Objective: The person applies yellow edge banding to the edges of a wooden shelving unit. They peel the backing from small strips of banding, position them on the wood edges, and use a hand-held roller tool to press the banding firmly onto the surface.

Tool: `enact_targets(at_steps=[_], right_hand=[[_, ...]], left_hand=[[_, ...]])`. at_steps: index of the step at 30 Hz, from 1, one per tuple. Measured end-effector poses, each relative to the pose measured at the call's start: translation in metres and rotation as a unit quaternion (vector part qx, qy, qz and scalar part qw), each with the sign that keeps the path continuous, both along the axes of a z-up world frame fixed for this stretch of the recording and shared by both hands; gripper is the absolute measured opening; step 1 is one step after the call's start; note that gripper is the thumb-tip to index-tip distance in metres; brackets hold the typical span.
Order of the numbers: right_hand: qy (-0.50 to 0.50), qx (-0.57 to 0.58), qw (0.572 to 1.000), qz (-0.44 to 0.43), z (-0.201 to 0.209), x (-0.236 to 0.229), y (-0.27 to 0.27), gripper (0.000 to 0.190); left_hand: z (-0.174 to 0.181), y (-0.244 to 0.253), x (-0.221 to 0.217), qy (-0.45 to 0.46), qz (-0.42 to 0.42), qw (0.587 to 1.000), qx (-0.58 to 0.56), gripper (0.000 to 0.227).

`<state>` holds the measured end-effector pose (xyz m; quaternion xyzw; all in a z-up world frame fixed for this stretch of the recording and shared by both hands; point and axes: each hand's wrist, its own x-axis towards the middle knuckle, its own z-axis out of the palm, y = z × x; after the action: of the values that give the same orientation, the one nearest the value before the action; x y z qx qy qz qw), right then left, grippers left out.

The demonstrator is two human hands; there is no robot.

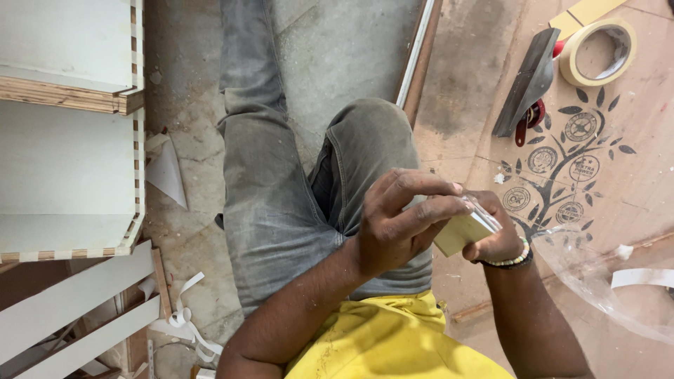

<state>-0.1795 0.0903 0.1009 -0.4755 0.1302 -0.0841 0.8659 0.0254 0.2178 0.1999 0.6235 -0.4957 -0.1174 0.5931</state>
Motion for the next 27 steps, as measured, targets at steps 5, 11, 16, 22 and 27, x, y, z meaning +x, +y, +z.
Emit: enact_targets(at_steps=[5, 11, 16, 22, 27], right_hand=[[-0.011, -0.049, 0.997, -0.057, -0.004, 0.002, 0.001, 0.07], [-0.009, -0.129, 0.983, -0.131, 0.015, 0.029, 0.011, 0.057], [0.048, -0.363, 0.91, -0.196, 0.021, 0.054, 0.0, 0.051], [0.056, -0.531, 0.818, -0.213, 0.017, 0.064, -0.018, 0.065], [0.092, -0.572, 0.783, -0.228, 0.016, 0.064, -0.021, 0.07]], left_hand=[[-0.005, -0.002, 0.0, 0.013, 0.02, 1.0, 0.01, 0.012], [0.002, -0.005, -0.001, 0.12, 0.03, 0.992, -0.017, 0.028], [-0.01, -0.014, 0.001, 0.143, 0.045, 0.988, -0.024, 0.04], [-0.055, -0.021, 0.004, 0.353, 0.027, 0.935, 0.026, 0.041], [-0.081, -0.021, 0.008, 0.381, 0.036, 0.923, 0.051, 0.035]])
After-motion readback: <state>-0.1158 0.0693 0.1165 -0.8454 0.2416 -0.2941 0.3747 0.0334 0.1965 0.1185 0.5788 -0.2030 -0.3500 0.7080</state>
